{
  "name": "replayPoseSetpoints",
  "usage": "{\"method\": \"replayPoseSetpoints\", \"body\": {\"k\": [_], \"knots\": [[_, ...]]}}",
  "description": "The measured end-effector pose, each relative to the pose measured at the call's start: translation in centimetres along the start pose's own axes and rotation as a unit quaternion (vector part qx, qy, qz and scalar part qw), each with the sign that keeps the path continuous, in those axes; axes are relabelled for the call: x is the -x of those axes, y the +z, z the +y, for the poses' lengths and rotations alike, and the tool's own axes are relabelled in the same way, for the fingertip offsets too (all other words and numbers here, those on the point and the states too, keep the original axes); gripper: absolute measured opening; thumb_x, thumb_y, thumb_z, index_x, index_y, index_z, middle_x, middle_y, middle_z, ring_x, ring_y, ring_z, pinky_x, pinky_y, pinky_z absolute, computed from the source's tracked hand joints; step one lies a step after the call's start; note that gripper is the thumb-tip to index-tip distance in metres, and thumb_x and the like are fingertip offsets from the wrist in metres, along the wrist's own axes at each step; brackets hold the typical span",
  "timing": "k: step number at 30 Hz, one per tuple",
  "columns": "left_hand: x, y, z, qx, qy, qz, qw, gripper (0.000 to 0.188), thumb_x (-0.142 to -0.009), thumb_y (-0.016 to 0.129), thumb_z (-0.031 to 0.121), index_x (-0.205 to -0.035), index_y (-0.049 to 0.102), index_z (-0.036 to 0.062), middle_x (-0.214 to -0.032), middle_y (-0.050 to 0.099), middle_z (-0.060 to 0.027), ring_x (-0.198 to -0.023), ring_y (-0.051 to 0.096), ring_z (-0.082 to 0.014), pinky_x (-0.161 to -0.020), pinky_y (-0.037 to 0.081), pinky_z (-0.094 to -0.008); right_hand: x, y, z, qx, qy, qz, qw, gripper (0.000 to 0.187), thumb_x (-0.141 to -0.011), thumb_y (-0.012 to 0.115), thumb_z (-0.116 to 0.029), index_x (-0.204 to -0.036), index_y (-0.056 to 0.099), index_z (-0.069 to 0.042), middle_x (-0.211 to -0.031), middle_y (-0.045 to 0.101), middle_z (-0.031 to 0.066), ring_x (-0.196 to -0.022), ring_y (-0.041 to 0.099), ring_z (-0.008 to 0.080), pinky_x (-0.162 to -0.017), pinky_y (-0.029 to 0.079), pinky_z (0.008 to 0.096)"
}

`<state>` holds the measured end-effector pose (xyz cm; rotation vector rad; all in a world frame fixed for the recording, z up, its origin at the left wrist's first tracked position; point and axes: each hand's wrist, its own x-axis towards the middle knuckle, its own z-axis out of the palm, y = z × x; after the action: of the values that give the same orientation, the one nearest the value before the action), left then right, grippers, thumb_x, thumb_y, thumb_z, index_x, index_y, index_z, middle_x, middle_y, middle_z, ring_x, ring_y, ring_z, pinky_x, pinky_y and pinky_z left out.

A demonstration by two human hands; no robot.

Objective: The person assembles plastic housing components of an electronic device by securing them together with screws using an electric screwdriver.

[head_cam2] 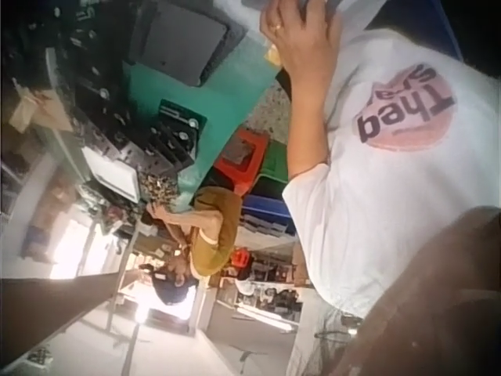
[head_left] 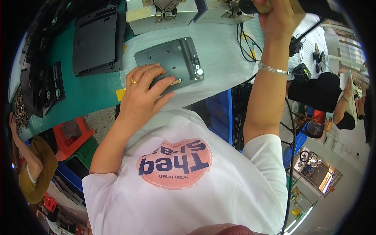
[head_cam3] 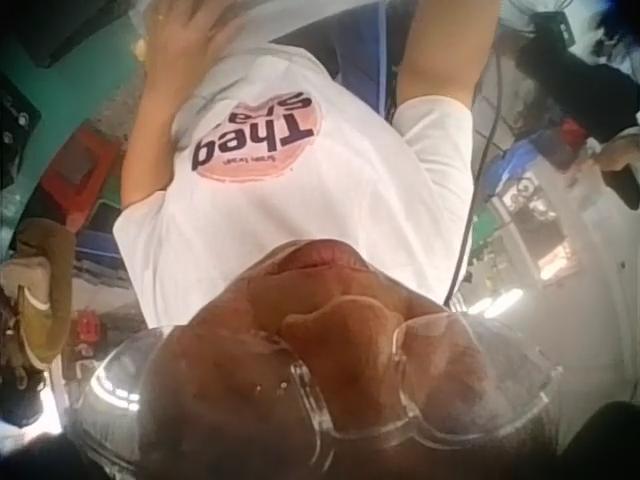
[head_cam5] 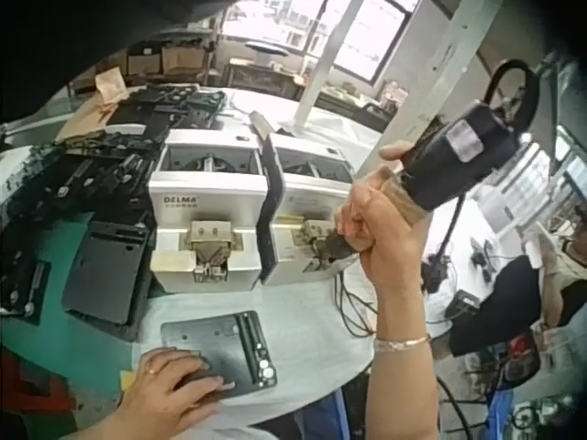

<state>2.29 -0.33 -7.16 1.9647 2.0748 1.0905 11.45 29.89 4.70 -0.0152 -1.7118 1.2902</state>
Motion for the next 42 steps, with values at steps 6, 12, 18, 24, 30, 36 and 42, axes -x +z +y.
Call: {"method": "replayPoseSetpoints", "body": {"k": [6,12,18,24,30,36,42], "knots": [[0.1,-0.2,0.1,0.026,-0.015,0.004,1.0,0.048,-0.074,0.082,0.017,-0.118,0.064,0.0108,-0.12,0.06,-0.0083,-0.12,0.056,-0.0294,-0.105,0.041,-0.0463,0.1,-0.1,-0.5,-0.013,0.04,0.047,0.998,0.041,-0.093,0.066,-0.006,-0.129,0.047,-0.006,-0.065,0.053,0.0008,-0.051,0.053,0.0099,-0.052,0.049,0.0279],[0.3,0.3,-0.6,0.056,-0.027,0.014,0.998,0.055,-0.078,0.082,0.02,-0.128,0.061,0.0089,-0.125,0.063,-0.0123,-0.124,0.056,-0.0328,-0.11,0.04,-0.047,5.8,2.1,-4.3,-0.138,0.099,-0.023,0.985,0.036,-0.093,0.054,-0.008,-0.127,0.053,-0.019,-0.075,0.044,0.0002,-0.063,0.043,0.013,-0.062,0.04,0.034],[0.6,0.7,-0.7,0.064,-0.042,0.037,0.996,0.057,-0.078,0.083,0.02,-0.13,0.059,0.0118,-0.127,0.064,-0.0118,-0.123,0.057,-0.0333,-0.11,0.041,-0.0475,11.1,7.8,-4.4,-0.21,0.106,-0.048,0.971,0.047,-0.095,0.056,-0.003,-0.138,0.037,-0.01,-0.073,0.051,0.0073,-0.052,0.047,0.0172,-0.05,0.047,0.0372],[0.7,0.6,-0.6,0.076,-0.043,0.046,0.995,0.059,-0.078,0.083,0.019,-0.131,0.059,0.013,-0.126,0.064,-0.0121,-0.123,0.057,-0.0345,-0.109,0.042,-0.0467,12.3,9.6,-4.2,-0.199,0.116,-0.031,0.973,0.051,-0.093,0.062,0.002,-0.136,0.037,-0.01,-0.074,0.056,0.0076,-0.051,0.05,0.0165,-0.05,0.049,0.036],[0.8,0.8,-0.5,0.085,-0.043,0.048,0.994,0.06,-0.077,0.084,0.018,-0.13,0.059,0.0125,-0.125,0.065,-0.0111,-0.121,0.058,-0.031,-0.109,0.043,-0.0469,12.8,10.0,-3.8,-0.183,0.115,-0.038,0.976,0.05,-0.093,0.065,0.001,-0.134,0.037,-0.01,-0.072,0.056,0.0069,-0.052,0.05,0.0161,-0.05,0.049,0.0349],[0.7,0.9,-0.4,0.08,-0.045,0.051,0.994,0.061,-0.076,0.084,0.018,-0.131,0.058,0.0123,-0.124,0.065,-0.011,-0.122,0.058,-0.0308,-0.11,0.042,-0.0467,13.0,10.2,-3.3,-0.167,0.114,-0.043,0.978,0.051,-0.093,0.067,-0.001,-0.134,0.037,-0.009,-0.071,0.056,0.0065,-0.051,0.05,0.0158,-0.051,0.049,0.0335],[0.7,0.8,-0.3,0.082,-0.048,0.056,0.994,0.063,-0.077,0.084,0.019,-0.133,0.057,0.0124,-0.126,0.065,-0.0107,-0.122,0.057,-0.0321,-0.111,0.042,-0.0464,12.7,11.2,-3.1,-0.131,0.109,-0.049,0.984,0.061,-0.09,0.069,0.004,-0.138,0.032,-0.003,-0.072,0.057,0.0078,-0.054,0.054,0.0155,-0.051,0.049,0.0296]]}}
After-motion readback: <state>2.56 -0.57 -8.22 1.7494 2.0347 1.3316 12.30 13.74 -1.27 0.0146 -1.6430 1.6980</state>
